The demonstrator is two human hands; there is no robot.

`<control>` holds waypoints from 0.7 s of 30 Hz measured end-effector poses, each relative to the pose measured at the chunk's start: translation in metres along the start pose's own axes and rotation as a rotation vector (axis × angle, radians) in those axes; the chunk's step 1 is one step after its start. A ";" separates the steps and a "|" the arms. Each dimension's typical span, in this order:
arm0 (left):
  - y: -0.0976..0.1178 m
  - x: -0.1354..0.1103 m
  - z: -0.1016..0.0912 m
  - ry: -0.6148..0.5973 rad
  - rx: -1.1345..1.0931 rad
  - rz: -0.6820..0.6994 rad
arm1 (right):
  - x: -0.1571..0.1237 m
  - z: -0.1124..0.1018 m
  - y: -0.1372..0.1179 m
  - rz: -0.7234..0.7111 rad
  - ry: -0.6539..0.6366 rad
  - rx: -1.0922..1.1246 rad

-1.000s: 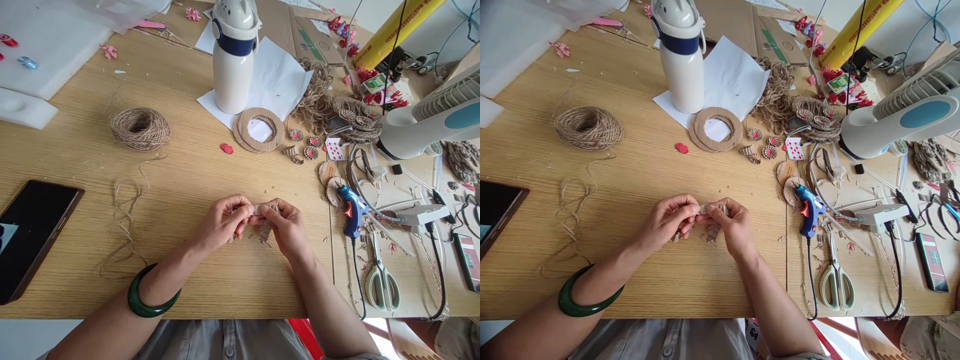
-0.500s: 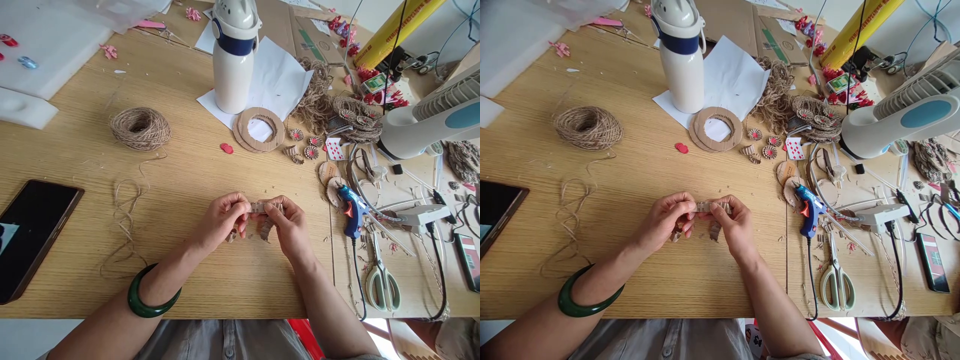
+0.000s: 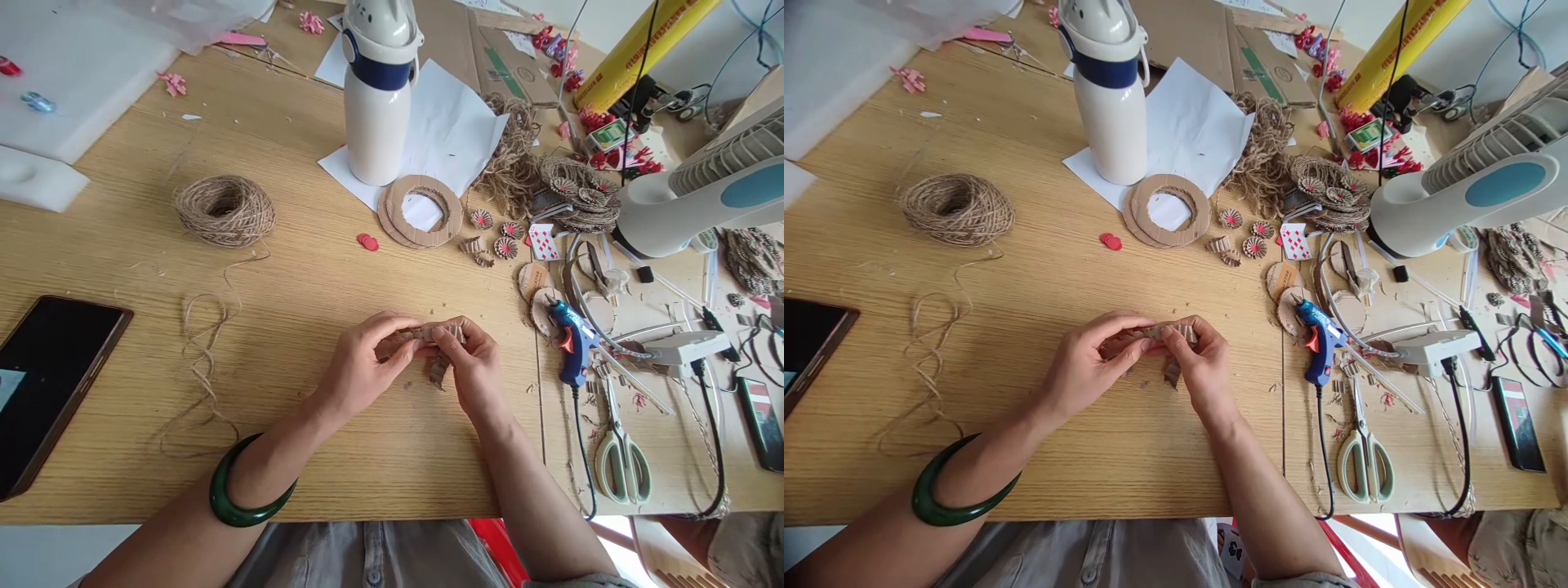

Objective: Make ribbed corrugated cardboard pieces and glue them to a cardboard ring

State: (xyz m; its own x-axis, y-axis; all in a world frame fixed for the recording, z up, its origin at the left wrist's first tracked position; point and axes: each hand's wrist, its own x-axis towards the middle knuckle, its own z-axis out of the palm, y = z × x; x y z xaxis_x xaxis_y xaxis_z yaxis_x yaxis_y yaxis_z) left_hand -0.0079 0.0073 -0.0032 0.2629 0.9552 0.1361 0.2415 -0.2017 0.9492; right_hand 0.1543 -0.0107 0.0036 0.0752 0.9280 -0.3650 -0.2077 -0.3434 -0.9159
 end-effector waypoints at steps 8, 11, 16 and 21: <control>-0.003 -0.002 -0.003 -0.044 -0.250 -0.446 | -0.007 -0.010 -0.026 -0.366 0.168 -0.494; -0.004 -0.001 -0.004 -0.053 -0.279 -0.442 | -0.028 -0.041 -0.052 -0.446 0.252 -0.772; -0.003 -0.002 -0.003 -0.092 -0.286 -0.420 | -0.093 -0.155 -0.056 -0.177 0.732 -1.239; -0.001 -0.004 -0.001 -0.110 -0.292 -0.403 | -0.156 -0.247 -0.013 0.288 0.757 -1.541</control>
State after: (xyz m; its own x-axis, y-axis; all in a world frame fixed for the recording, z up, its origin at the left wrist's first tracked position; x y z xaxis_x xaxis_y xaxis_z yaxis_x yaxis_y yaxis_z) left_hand -0.0099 0.0042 -0.0045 0.3032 0.9128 -0.2735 0.0775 0.2624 0.9618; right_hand 0.3861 -0.1865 0.0309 0.7009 0.7047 -0.1096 0.7118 -0.7010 0.0449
